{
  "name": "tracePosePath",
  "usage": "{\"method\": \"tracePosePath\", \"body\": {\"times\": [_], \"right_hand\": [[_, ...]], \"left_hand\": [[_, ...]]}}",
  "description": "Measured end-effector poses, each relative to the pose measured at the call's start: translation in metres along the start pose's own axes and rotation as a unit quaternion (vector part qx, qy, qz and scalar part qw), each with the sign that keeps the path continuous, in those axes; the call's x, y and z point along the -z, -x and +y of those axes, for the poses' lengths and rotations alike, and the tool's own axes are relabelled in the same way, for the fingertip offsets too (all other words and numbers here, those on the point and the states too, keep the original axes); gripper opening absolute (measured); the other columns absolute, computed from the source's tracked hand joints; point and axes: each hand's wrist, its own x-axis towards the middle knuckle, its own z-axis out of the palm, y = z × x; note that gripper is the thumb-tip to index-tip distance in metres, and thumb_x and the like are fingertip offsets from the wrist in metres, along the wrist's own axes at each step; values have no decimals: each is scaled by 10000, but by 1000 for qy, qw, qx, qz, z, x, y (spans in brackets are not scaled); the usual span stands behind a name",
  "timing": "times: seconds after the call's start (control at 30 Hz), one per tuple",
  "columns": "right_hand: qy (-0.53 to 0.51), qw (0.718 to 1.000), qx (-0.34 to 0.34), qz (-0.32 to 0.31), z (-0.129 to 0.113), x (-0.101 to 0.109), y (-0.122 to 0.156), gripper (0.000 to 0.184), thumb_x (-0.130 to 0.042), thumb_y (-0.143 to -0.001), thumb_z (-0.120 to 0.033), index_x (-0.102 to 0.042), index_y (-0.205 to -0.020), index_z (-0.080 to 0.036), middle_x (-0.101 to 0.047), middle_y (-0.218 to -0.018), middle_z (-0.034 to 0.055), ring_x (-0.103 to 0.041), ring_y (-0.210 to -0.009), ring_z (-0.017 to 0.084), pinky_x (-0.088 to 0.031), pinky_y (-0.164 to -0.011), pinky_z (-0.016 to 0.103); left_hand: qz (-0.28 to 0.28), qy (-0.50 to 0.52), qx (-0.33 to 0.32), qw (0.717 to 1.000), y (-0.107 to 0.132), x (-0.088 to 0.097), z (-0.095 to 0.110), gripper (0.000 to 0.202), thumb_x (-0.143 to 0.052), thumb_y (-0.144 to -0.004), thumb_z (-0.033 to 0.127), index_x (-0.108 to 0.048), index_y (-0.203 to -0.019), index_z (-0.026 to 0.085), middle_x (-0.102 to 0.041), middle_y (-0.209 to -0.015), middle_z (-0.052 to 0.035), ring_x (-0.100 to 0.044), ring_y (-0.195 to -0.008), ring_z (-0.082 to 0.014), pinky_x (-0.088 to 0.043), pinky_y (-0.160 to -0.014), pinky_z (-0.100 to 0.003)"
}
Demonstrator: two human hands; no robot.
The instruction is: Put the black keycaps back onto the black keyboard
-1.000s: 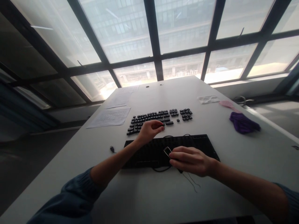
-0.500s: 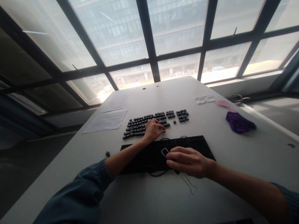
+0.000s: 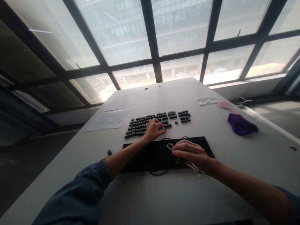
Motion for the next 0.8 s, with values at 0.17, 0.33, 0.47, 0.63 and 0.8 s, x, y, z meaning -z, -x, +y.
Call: {"method": "tracePosePath", "body": {"times": [0.17, 0.33, 0.47, 0.63, 0.8], "right_hand": [[-117, 950, -267, 111, 4, 9, 10, 126, -579, -957, -181, -695, -1000, -159, -691, -840, 55, -667, -682, 147, -569, -621, 272], [-178, 884, -430, 37, 5, 4, 18, 220, -610, -949, -332, -678, -918, -126, -676, -744, 44, -638, -619, 146, -528, -543, 239], [-171, 874, -455, -14, 6, -8, 24, 247, -605, -951, -350, -678, -898, -120, -659, -717, 36, -606, -627, 139, -502, -563, 234], [-185, 862, -470, -44, 7, -13, 28, 276, -580, -963, -364, -651, -845, -124, -626, -678, 15, -558, -576, 117, -462, -523, 217], [-154, 885, -425, -111, 6, -10, 25, 244, -572, -966, -302, -647, -811, -130, -626, -688, 15, -572, -618, 131, -477, -581, 239]], "left_hand": [[28, 81, -40, 995, 18, 22, 16, 181, -683, -865, 325, -773, -979, 217, -596, -952, -57, -542, -966, -221, -422, -927, -378], [-76, 173, -90, 978, 72, 27, 53, 189, -575, -924, 239, -745, -1002, 209, -647, -936, -62, -591, -909, -200, -456, -840, -322], [-119, 176, -111, 971, 102, 13, 68, 205, -544, -925, 187, -737, -992, 203, -668, -908, -69, -586, -885, -205, -452, -817, -320], [-105, 165, -116, 974, 106, 3, 65, 209, -528, -931, 174, -732, -968, 204, -682, -896, -66, -569, -872, -207, -442, -808, -324], [-94, 184, -109, 972, 106, 2, 63, 207, -536, -924, 176, -738, -949, 211, -683, -881, -62, -574, -871, -206, -441, -815, -326]]}}
